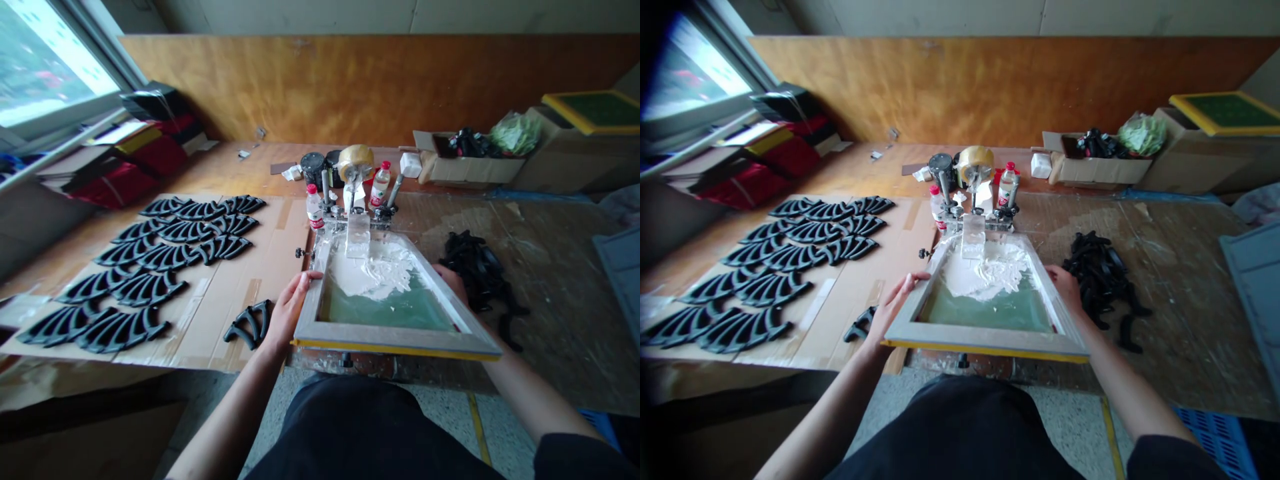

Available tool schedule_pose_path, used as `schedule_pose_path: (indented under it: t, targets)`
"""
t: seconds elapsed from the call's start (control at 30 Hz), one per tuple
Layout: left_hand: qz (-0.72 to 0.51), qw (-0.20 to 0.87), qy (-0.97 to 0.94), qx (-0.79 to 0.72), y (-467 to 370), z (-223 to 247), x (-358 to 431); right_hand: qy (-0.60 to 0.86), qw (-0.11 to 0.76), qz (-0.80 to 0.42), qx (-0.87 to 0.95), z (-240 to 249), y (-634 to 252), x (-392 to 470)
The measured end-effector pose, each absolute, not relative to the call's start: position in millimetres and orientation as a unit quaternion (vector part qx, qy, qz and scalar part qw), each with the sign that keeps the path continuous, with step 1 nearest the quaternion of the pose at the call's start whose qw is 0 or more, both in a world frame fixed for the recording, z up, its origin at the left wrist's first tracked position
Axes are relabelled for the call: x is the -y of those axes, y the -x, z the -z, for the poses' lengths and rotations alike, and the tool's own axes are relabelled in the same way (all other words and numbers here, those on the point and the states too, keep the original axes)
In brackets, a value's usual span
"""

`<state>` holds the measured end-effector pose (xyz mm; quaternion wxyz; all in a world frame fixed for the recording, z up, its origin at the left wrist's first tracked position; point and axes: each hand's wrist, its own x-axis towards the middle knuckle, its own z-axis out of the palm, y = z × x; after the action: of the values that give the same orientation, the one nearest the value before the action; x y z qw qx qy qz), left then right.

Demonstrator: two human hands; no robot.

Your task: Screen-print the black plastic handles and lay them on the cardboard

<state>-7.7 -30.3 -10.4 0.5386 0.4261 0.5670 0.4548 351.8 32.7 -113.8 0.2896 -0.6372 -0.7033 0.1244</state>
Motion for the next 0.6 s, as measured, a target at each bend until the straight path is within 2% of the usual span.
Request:
schedule_pose_path:
  t: [0.1,0.17,0.3,0.43,0.6]
  targets:
    - [-0.401,0.564,-0.413,-0.592,14,50,39,0.638,0.367,-0.079,0.672,93,-335,-59]
    - [-0.381,0.563,-0.417,-0.603,15,81,41,0.581,0.373,-0.048,0.721,79,-298,-71]
    - [-0.347,0.531,-0.446,-0.631,15,128,37,0.518,0.253,-0.021,0.817,65,-223,-86]
    - [-0.351,0.532,-0.423,-0.644,15,140,34,0.528,0.124,-0.068,0.838,73,-200,-81]
    - [-0.347,0.551,-0.411,-0.638,18,142,33,0.356,0.097,-0.062,0.927,92,-225,-38]
